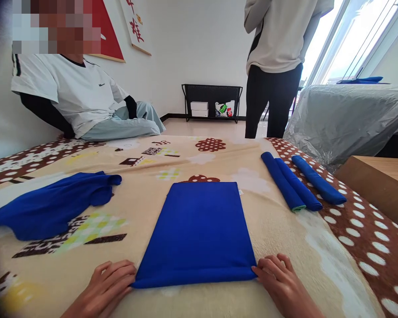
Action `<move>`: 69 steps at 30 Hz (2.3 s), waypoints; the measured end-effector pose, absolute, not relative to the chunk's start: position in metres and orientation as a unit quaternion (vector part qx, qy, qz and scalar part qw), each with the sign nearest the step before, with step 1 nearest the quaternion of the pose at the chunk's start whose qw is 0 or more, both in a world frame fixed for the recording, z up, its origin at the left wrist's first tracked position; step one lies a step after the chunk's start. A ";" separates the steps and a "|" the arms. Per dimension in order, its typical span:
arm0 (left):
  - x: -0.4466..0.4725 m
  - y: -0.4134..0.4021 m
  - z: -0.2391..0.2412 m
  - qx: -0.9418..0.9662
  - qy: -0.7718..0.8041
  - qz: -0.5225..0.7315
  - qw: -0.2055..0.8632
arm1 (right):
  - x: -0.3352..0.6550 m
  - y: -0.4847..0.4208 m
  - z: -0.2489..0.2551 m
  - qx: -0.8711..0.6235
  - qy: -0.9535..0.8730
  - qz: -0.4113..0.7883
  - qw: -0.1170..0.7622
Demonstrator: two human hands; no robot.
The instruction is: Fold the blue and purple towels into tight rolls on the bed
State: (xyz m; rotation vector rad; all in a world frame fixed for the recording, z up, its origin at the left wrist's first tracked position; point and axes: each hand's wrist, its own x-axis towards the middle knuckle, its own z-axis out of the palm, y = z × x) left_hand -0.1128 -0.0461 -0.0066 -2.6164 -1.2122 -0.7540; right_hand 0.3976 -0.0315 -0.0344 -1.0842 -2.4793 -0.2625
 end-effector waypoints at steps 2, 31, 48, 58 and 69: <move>-0.113 -0.046 -0.007 -0.866 -0.425 -0.260 0.035 | 0.397 -0.033 -0.037 -0.408 -0.884 -0.055 0.220; -0.052 -0.026 -0.013 -0.869 -0.416 -0.161 0.214 | 0.342 -0.016 -0.030 -0.406 -0.889 -0.143 0.159; -0.083 -0.027 0.006 -0.893 -0.381 -0.232 0.057 | 0.379 -0.019 -0.023 -0.404 -0.887 -0.092 0.205; -0.061 -0.023 0.001 -0.811 -0.522 -0.241 0.110 | 0.346 -0.011 -0.023 -0.512 -0.816 -0.130 0.235; 0.004 -0.014 -0.004 -0.901 -0.395 -0.119 0.133 | 0.299 -0.014 -0.015 -0.398 -0.905 -0.094 0.121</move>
